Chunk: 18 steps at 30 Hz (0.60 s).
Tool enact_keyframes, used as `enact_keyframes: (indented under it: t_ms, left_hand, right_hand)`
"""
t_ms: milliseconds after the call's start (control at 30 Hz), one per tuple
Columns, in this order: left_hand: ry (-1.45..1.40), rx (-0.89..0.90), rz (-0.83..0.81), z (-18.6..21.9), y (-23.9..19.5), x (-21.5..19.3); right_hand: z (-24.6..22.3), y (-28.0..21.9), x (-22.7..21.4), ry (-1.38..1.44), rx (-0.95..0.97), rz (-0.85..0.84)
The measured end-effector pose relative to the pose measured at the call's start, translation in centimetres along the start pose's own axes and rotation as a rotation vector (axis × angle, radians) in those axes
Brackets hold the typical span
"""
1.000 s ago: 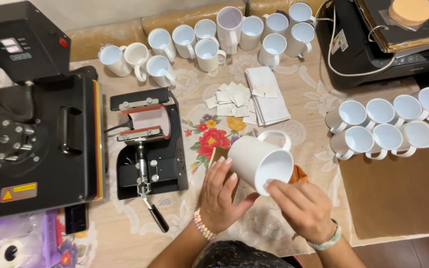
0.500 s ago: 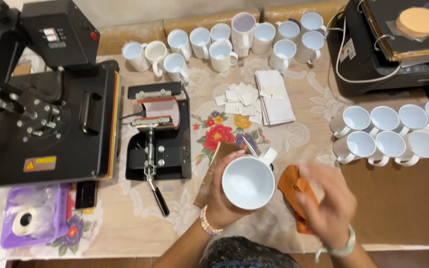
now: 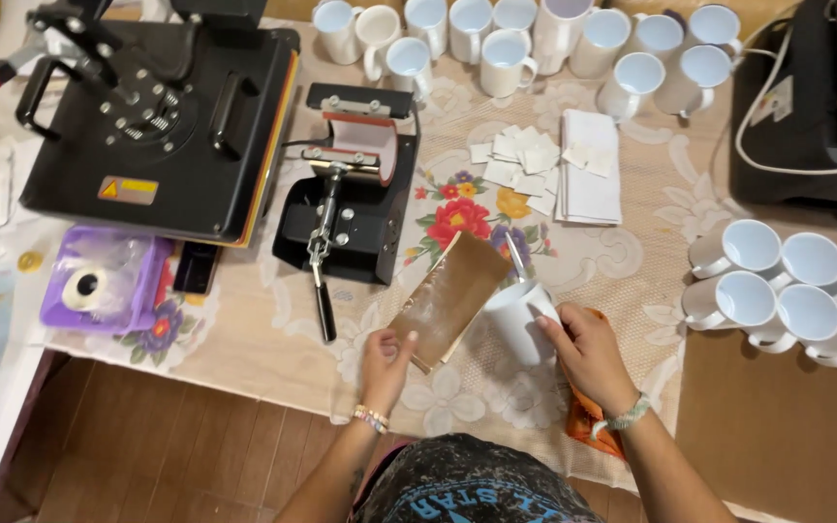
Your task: The person wraps a brown paper sleeve around a white mug and secures it with tape. They then place the mug into a mug press machine and close the clamp. Finally, they arrange several small white paper squares on the table.
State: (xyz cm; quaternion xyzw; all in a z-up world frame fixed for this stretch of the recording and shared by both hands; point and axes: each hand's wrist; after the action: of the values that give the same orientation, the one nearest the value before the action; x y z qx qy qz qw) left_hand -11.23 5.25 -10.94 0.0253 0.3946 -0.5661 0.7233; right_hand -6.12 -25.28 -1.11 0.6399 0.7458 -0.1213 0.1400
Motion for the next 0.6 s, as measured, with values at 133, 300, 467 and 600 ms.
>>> enact_keyframes:
  t_ms: [133, 300, 467, 600]
  left_hand:
    - [0.089, -0.209, -0.017, -4.6, 2.9, 2.2]
    - [0.039, -0.262, 0.064, -3.0, 3.2, 3.8]
    - [0.373, 0.073, 0.329, -0.9, 3.4, 3.2]
    - [0.455, 0.534, 0.441, 0.7, 4.1, 1.6]
  right_hand:
    - [1.6, 1.2, 0.9, 0.057, 0.081, 0.061]
    - [2.8, 1.8, 2.9, 0.308, 0.24, 0.049]
    - [5.8, 2.3, 4.3, 0.343, 0.259, 0.027]
    - [6.8, 2.8, 6.0, 0.379, 0.308, 0.01]
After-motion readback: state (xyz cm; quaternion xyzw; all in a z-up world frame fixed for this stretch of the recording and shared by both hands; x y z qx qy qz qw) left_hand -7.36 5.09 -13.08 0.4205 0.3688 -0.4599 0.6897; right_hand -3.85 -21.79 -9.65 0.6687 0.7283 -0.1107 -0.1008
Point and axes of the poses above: each hand's wrist, its own y-axis towards the middle knuckle, its own x-axis out of the palm, z = x × y, and after that the axes turned 13 degrees about y, right-handed
